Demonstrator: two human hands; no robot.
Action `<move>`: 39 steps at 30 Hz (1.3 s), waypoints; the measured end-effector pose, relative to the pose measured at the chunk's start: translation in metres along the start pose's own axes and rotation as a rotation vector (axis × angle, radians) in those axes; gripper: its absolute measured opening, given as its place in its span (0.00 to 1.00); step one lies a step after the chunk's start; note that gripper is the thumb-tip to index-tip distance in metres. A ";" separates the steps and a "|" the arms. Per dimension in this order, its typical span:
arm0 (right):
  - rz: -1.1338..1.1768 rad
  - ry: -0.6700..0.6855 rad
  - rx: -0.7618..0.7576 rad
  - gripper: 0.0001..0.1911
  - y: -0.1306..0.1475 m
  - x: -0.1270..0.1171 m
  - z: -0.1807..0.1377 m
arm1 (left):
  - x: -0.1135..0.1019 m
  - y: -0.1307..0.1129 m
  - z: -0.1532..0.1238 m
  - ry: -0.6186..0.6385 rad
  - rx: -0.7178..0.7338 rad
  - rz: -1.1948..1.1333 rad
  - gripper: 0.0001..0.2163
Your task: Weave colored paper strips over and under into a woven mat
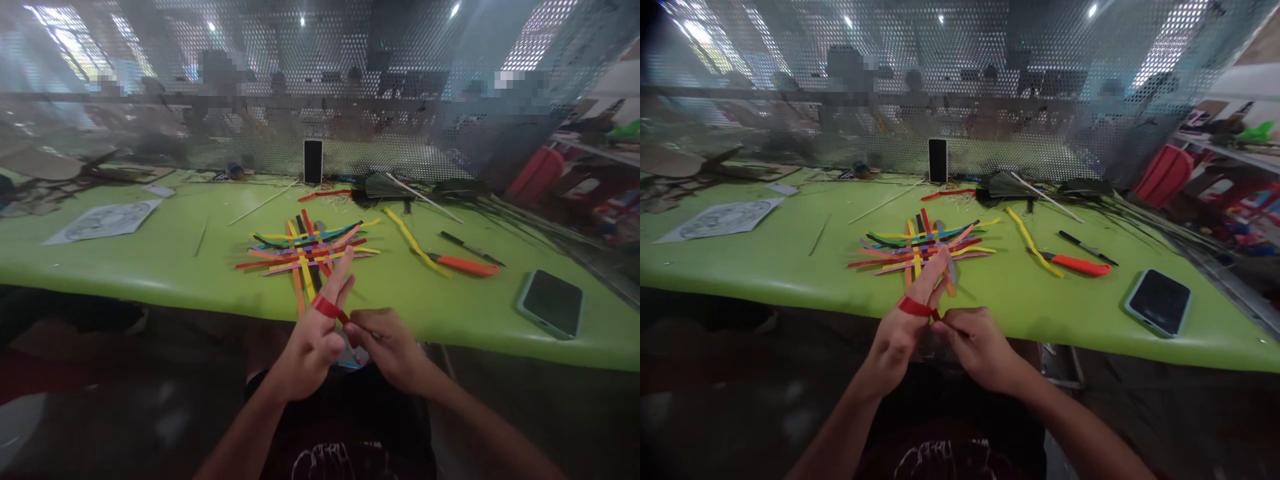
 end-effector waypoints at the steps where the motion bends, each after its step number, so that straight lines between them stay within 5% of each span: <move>1: 0.018 0.004 0.032 0.25 -0.002 -0.002 0.000 | -0.001 -0.002 0.003 -0.017 -0.005 -0.064 0.40; 11: 0.030 0.008 -0.003 0.26 -0.004 -0.007 0.001 | -0.004 -0.004 0.012 -0.141 0.096 -0.208 0.50; 21: -0.067 0.043 -0.006 0.23 0.001 0.002 0.000 | -0.008 0.012 -0.014 0.005 0.010 -0.012 0.59; 26: -0.034 0.070 0.056 0.25 -0.001 0.002 0.003 | -0.010 0.005 -0.013 -0.023 0.019 0.101 0.57; 32: 0.154 0.063 0.015 0.27 0.001 0.002 0.009 | -0.009 -0.020 0.007 -0.226 0.117 0.036 0.46; 39: 0.157 0.033 -0.013 0.26 -0.001 0.006 0.008 | -0.008 -0.020 0.016 -0.270 0.107 0.020 0.49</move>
Point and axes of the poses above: each hand's wrist, its own z-axis towards the middle knuckle, its own x-axis out of the palm, y = z × x, the point moved 1 cm from there along z, towards the middle knuckle, and after that the axes turned 10 degrees about x, right-handed, at the moved point
